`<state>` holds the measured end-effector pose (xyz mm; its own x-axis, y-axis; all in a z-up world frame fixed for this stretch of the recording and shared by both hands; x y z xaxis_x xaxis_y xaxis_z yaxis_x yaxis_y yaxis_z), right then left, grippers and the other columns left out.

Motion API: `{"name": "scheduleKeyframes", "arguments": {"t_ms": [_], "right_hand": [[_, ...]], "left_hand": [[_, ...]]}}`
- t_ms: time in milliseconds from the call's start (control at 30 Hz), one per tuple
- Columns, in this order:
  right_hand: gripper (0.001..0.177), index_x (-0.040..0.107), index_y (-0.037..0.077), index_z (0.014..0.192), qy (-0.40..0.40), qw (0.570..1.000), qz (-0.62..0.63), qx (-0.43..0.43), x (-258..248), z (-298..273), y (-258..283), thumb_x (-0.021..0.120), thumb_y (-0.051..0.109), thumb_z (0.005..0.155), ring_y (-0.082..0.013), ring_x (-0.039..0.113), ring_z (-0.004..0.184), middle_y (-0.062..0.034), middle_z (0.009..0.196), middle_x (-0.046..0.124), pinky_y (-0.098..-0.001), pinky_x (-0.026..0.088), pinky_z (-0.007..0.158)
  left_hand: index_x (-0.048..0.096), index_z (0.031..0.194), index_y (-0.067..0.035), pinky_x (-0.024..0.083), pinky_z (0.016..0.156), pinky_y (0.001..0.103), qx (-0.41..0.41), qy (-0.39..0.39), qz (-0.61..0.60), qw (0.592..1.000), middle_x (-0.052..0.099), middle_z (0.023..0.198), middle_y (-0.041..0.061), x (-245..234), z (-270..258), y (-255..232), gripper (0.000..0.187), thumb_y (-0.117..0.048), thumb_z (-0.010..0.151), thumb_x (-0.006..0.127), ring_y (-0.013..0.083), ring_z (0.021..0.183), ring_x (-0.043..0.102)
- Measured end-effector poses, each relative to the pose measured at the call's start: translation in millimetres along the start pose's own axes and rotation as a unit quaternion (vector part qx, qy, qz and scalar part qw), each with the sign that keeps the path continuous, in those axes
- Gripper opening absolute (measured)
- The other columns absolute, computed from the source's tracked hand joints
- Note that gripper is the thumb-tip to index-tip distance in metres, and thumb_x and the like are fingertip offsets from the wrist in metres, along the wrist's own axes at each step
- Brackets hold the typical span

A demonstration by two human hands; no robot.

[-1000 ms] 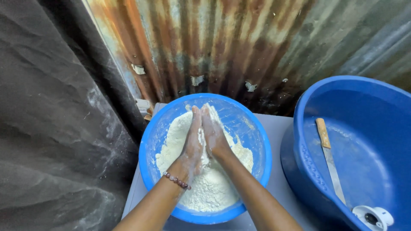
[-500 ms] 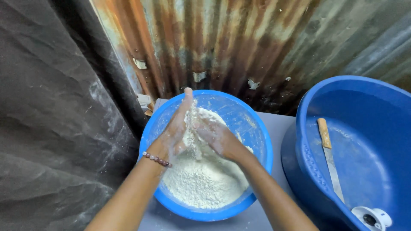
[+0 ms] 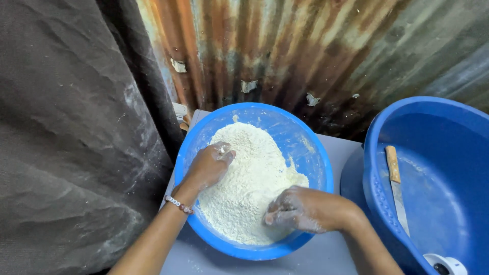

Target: Mixing flour and liquid in a large bowl by hand, adding ingredients from smaller containers to form dough.

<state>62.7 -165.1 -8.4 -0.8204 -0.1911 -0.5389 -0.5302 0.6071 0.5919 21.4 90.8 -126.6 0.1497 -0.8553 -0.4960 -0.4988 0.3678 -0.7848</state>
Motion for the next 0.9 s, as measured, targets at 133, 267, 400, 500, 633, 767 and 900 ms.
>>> {"name": "scheduleKeyframes", "arguments": {"t_ms": [133, 267, 400, 500, 633, 767, 900], "right_hand": [[0.069, 0.077, 0.010, 0.141, 0.049, 0.991, -0.021, -0.123, 39, 47, -12, 0.040, 0.060, 0.112, -0.0309, 0.076, 0.128, -0.0113, 0.148, 0.079, -0.0446, 0.055, 0.106], [0.091, 0.052, 0.013, 0.166, 0.056, 0.998, 0.002, -0.024, 46, 98, -14, 0.035, 0.076, 0.102, -0.0341, 0.053, 0.153, -0.0120, 0.172, 0.052, -0.0502, 0.039, 0.124], [0.087, 0.045, 0.012, 0.172, -0.040, 0.999, -0.007, -0.015, 41, 141, -25, 0.035, 0.070, 0.108, -0.0377, 0.054, 0.156, -0.0151, 0.177, 0.050, -0.0511, 0.040, 0.130], [0.072, 0.053, 0.015, 0.165, -0.076, 0.997, 0.018, -0.011, 37, 150, -41, 0.042, 0.062, 0.111, -0.0353, 0.062, 0.148, -0.0124, 0.169, 0.060, -0.0521, 0.048, 0.126], [0.079, 0.051, 0.013, 0.167, -0.139, 0.990, -0.011, 0.012, 33, 144, -58, 0.039, 0.067, 0.111, -0.0362, 0.057, 0.153, -0.0144, 0.173, 0.054, -0.0557, 0.042, 0.131], [0.084, 0.021, 0.023, 0.183, -0.157, 0.979, -0.035, 0.127, 22, 106, -45, 0.041, 0.064, 0.113, -0.0383, 0.037, 0.168, -0.0131, 0.185, 0.032, -0.0554, 0.033, 0.135], [0.076, 0.051, 0.023, 0.171, -0.156, 0.986, -0.016, 0.051, 34, 67, -35, 0.043, 0.066, 0.109, -0.0301, 0.047, 0.163, -0.0067, 0.179, 0.050, -0.0516, 0.034, 0.133]], "left_hand": [[0.064, 0.161, -0.016, 0.048, 0.127, 0.044, -0.002, -0.001, 0.002, 1.000, 0.065, 0.168, 0.005, 1, 4, 6, 0.064, -0.050, 0.107, 0.062, 0.0292, 0.154, 0.061], [0.070, 0.155, -0.015, 0.050, 0.123, 0.044, 0.024, -0.024, -0.002, 0.999, 0.070, 0.161, 0.007, 1, 7, 4, 0.056, -0.045, 0.109, 0.061, 0.0309, 0.149, 0.065], [0.073, 0.152, -0.012, 0.046, 0.127, 0.047, 0.072, -0.075, -0.037, 0.994, 0.071, 0.161, 0.009, 1, 9, 12, 0.055, -0.043, 0.110, 0.056, 0.0327, 0.151, 0.063], [0.071, 0.153, -0.009, 0.044, 0.130, 0.045, 0.083, -0.083, -0.039, 0.992, 0.069, 0.162, 0.010, 4, 16, 18, 0.057, -0.043, 0.111, 0.056, 0.0326, 0.153, 0.062], [0.072, 0.153, -0.012, 0.047, 0.128, 0.046, 0.062, -0.064, -0.047, 0.995, 0.070, 0.162, 0.008, 2, 11, 14, 0.055, -0.043, 0.111, 0.055, 0.0323, 0.152, 0.063], [0.071, 0.154, -0.012, 0.046, 0.128, 0.045, 0.057, -0.066, -0.043, 0.995, 0.069, 0.162, 0.008, 2, 11, 13, 0.055, -0.043, 0.110, 0.057, 0.0315, 0.152, 0.062], [0.073, 0.151, -0.014, 0.047, 0.127, 0.044, 0.040, -0.062, -0.045, 0.996, 0.071, 0.161, 0.006, -1, 11, 10, 0.054, -0.044, 0.110, 0.057, 0.0290, 0.150, 0.064]]}}
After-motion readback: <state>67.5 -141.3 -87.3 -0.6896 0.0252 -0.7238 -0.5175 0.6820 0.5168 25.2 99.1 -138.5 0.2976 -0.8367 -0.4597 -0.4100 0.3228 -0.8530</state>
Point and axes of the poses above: each hand's wrist, its own z-axis towards the middle knuckle, its own x-axis out of the palm, y = z × x, the point moved 1 cm from there along z, towards the middle knuckle
